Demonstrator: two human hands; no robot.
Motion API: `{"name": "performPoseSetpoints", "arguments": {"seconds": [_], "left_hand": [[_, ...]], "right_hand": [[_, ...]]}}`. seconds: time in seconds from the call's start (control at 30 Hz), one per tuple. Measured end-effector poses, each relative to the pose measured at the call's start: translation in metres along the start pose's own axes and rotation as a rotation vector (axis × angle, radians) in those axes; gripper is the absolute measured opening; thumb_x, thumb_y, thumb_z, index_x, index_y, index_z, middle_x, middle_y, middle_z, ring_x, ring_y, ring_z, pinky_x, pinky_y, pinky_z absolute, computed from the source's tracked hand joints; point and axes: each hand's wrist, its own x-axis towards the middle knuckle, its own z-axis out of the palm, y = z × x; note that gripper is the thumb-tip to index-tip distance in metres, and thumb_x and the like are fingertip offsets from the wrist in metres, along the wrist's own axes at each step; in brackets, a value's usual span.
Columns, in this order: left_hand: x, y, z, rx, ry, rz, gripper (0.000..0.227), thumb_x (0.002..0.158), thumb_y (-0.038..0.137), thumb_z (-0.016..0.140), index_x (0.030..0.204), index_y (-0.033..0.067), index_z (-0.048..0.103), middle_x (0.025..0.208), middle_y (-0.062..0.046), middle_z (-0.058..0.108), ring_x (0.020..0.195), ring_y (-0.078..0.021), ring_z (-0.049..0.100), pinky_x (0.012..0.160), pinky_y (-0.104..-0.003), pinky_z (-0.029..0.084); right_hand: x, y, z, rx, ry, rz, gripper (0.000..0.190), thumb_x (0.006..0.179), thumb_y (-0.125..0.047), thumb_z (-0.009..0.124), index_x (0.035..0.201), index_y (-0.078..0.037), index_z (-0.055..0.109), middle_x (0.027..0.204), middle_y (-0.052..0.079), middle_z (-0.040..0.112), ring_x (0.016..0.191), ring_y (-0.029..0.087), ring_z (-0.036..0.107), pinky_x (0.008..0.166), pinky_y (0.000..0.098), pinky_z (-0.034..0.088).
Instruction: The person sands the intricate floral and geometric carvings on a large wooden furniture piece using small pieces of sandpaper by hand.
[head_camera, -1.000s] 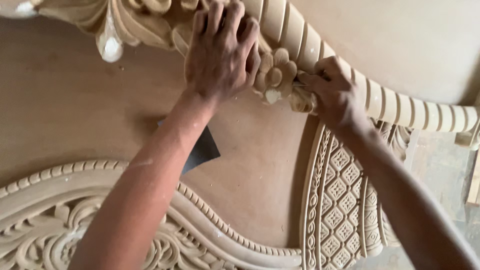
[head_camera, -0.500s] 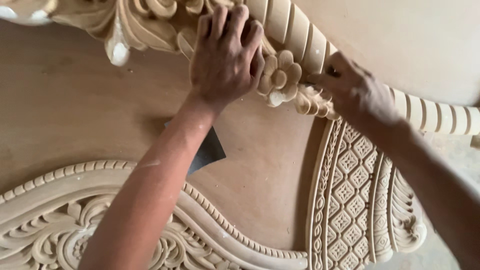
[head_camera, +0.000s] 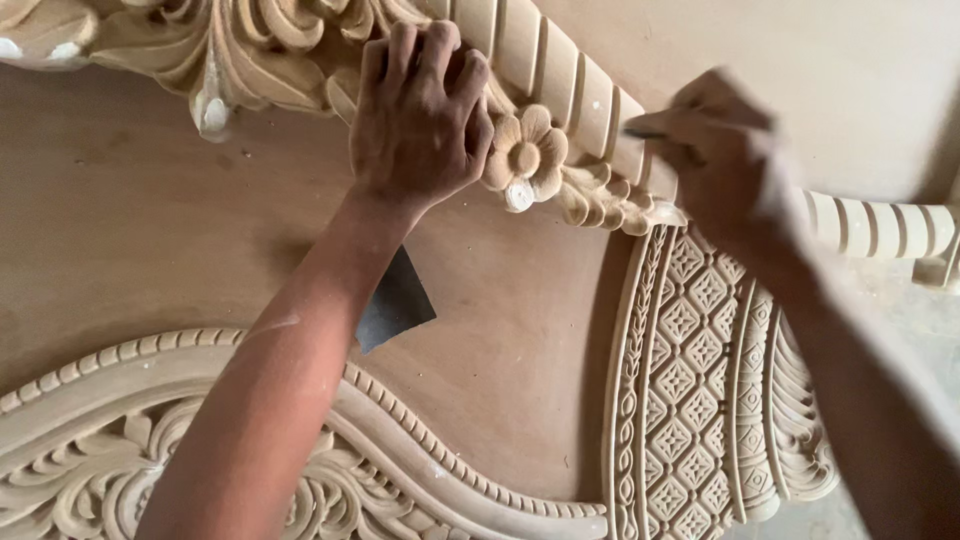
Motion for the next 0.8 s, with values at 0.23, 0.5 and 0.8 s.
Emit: {"name": "performPoseSetpoints", "arguments": {"seconds": [0.23,0.5,0.8], "left_hand": [[0.001,0.003,-0.002,0.014,-0.014,0.006,0.020,0.097,0.023,0.056,0.103,0.0063,0.064,0.122,-0.013,0.053,0.113,-0.0296,0.049,0.094,-0.047,0.044],[0.000,0.001,-0.001,0.025,-0.024,0.001,0.022,0.096,0.025,0.054,0.103,0.0070,0.064,0.121,-0.013,0.053,0.112,-0.0296,0.049,0.092,-0.047,0.044],[-0.002,0.003,-0.002,-0.020,-0.022,-0.016,0.023,0.096,0.025,0.054,0.106,0.0066,0.064,0.123,-0.013,0.055,0.112,-0.0298,0.049,0.094,-0.046,0.044]], "right_hand": [[-0.011,-0.048,0.062,0.170,0.164,0.434,0.009,0.100,-0.004,0.073,0.105,0.002,0.078,0.095,0.011,0.065,0.081,0.019,0.063,0.072,0.0356,0.052],[-0.012,-0.066,0.062,0.169,0.241,0.223,0.020,0.100,-0.003,0.071,0.119,-0.001,0.075,0.110,0.012,0.062,0.093,0.022,0.064,0.078,0.0358,0.056],[-0.014,-0.063,0.036,0.121,0.008,0.158,0.019,0.101,0.002,0.064,0.113,-0.007,0.077,0.117,0.008,0.067,0.107,0.021,0.067,0.087,0.0341,0.059]]}}
